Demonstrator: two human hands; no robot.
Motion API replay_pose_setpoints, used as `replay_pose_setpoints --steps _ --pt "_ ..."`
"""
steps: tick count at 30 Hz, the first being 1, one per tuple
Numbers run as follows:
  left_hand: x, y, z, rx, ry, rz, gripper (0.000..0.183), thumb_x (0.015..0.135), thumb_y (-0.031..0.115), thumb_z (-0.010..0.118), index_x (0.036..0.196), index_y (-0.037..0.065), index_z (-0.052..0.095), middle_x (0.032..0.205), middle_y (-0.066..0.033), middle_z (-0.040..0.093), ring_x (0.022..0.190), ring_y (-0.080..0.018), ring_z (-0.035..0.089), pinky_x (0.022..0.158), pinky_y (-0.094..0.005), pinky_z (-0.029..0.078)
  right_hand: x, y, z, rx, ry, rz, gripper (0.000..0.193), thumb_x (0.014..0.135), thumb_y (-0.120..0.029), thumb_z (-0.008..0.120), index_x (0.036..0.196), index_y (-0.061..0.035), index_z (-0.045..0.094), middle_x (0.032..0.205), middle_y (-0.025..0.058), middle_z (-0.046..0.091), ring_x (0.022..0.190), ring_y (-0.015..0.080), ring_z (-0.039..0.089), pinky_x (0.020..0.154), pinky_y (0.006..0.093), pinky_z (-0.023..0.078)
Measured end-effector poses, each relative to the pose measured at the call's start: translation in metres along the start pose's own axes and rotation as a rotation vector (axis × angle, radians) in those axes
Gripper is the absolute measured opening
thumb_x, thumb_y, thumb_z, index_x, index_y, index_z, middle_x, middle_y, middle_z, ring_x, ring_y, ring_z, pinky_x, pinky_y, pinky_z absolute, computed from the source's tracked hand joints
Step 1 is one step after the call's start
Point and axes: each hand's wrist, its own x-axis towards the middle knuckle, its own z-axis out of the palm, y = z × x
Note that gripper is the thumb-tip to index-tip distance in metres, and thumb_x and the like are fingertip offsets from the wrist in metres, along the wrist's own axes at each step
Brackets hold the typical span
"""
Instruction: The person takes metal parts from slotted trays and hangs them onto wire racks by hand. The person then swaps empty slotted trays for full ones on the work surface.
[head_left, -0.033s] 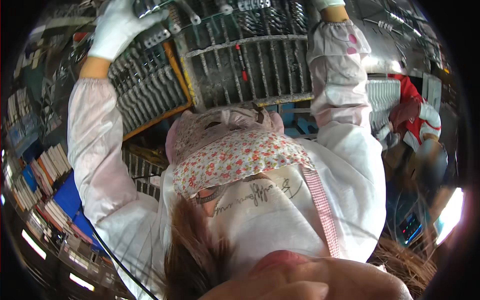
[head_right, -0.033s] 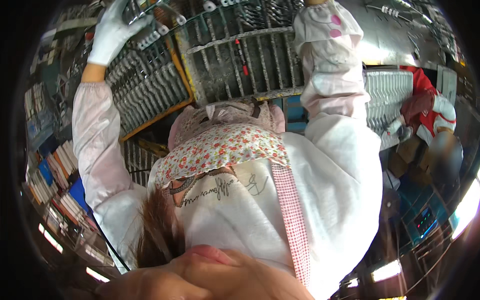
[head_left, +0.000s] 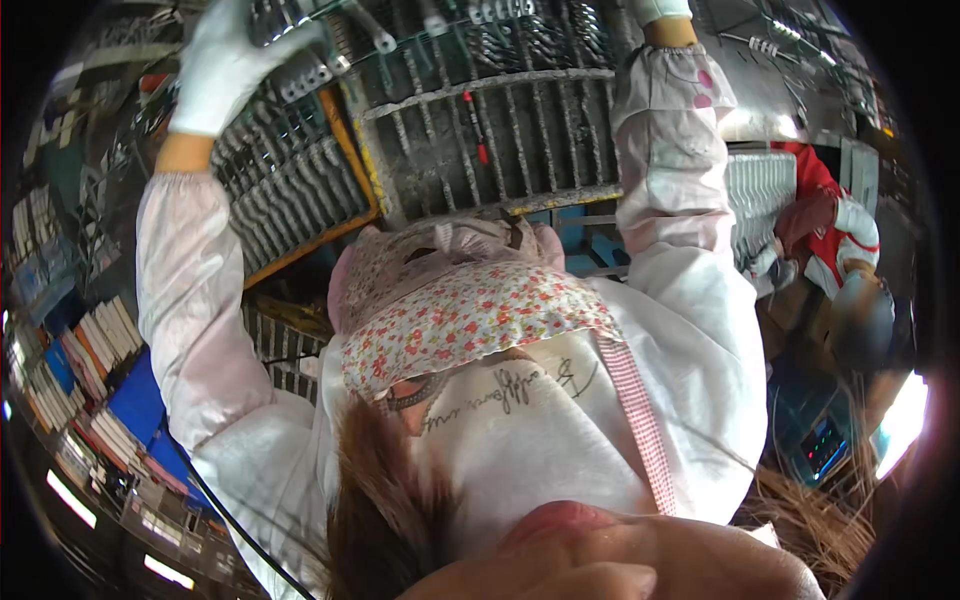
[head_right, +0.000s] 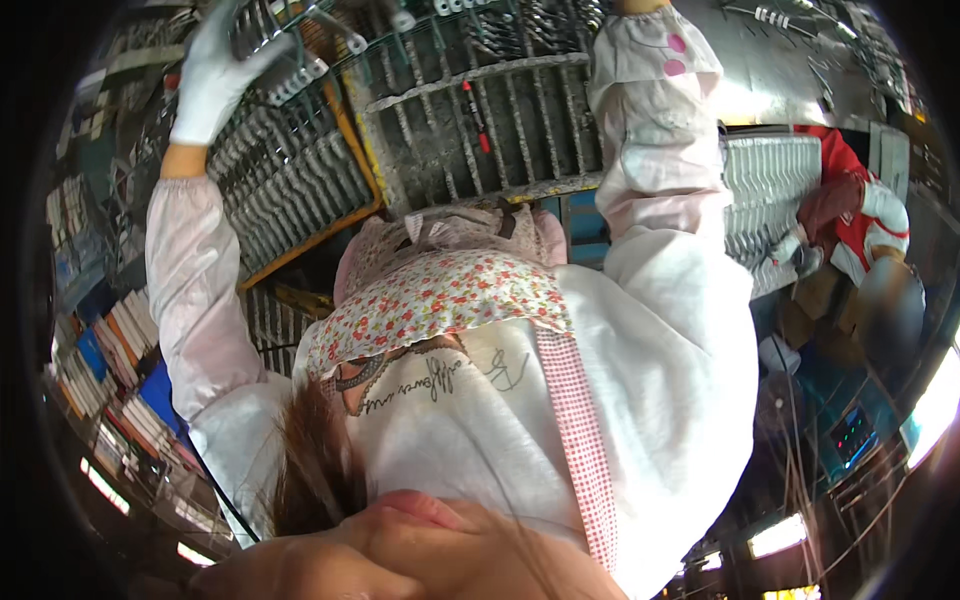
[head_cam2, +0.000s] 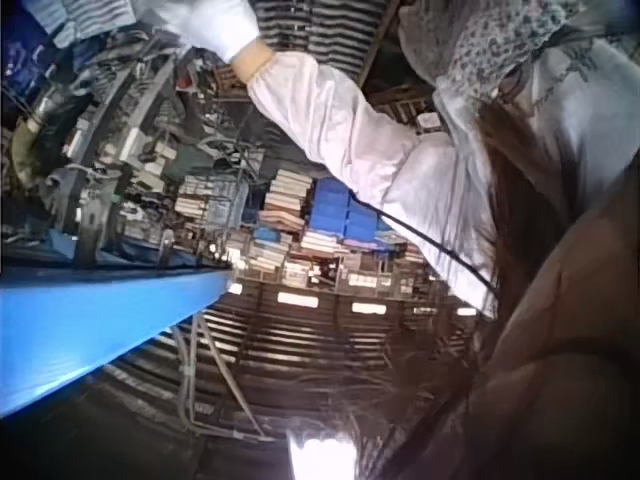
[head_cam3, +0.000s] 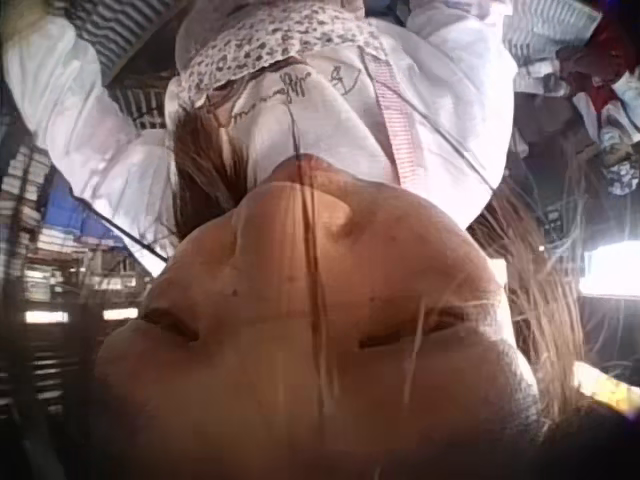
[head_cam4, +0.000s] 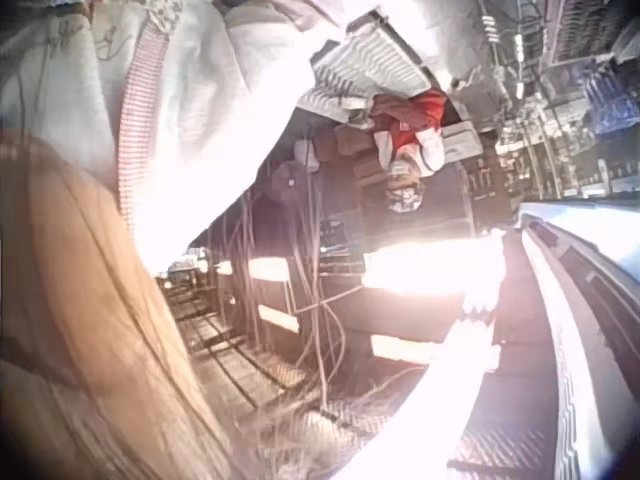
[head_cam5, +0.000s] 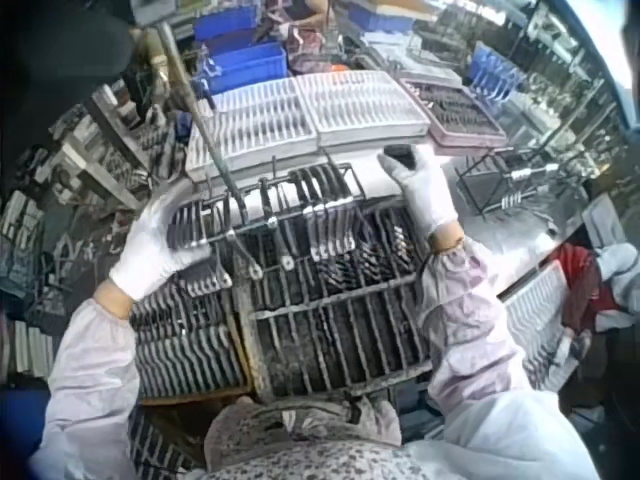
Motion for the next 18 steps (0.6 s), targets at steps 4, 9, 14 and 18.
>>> replay_pose_setpoints --steps 4,9,14,18 --pt "-0.042 -0.025 0.029 -0.340 0.803 -0.422 0.030 0.093 0.018 0.052 0.112 -0.005 0.057 0.117 -0.0213 0.058 0.093 -0.0239 0.060 0.085 -0.0330 0.047 -0.024 0.139 -0.069 -0.180 -0.074 0.282 0.034 0.081 -0.017 0.071 0.107 0.0030 0.061 0.097 0.0099 0.067 0.088 0.0163 0.062 0.079 0.0293 0.049" --pt "-0.135 0.001 0.143 -0.855 0.532 -1.403 0.052 0.088 0.030 0.059 0.121 -0.010 0.050 0.120 -0.0194 0.058 0.102 -0.0242 0.055 0.090 -0.0333 0.042 -0.040 0.268 -0.070 -0.618 -0.368 0.433 0.060 0.074 -0.027 0.074 0.125 -0.0019 0.052 0.110 0.0169 0.065 0.100 0.0282 0.063 0.087 0.0335 0.048" --pt "-0.142 0.046 0.218 -1.113 0.177 -1.174 0.038 0.094 0.024 0.054 0.124 0.000 0.055 0.112 -0.0161 0.062 0.102 -0.0226 0.060 0.086 -0.0327 0.050 -0.011 0.308 -0.039 -0.847 -0.595 0.464 0.070 0.064 -0.028 0.075 0.125 -0.0019 0.051 0.109 0.0228 0.063 0.101 0.0343 0.061 0.088 0.0369 0.047" --pt "-0.092 0.067 0.253 -0.581 -0.204 -0.633 0.035 0.096 0.022 0.051 0.120 -0.002 0.057 0.114 -0.0131 0.061 0.106 -0.0213 0.059 0.090 -0.0306 0.047 0.006 0.356 -0.063 -0.871 -0.978 0.496 0.053 0.059 -0.035 0.082 0.090 0.0049 0.066 0.088 0.0220 0.066 0.083 0.0342 0.062 0.077 0.0398 0.047"
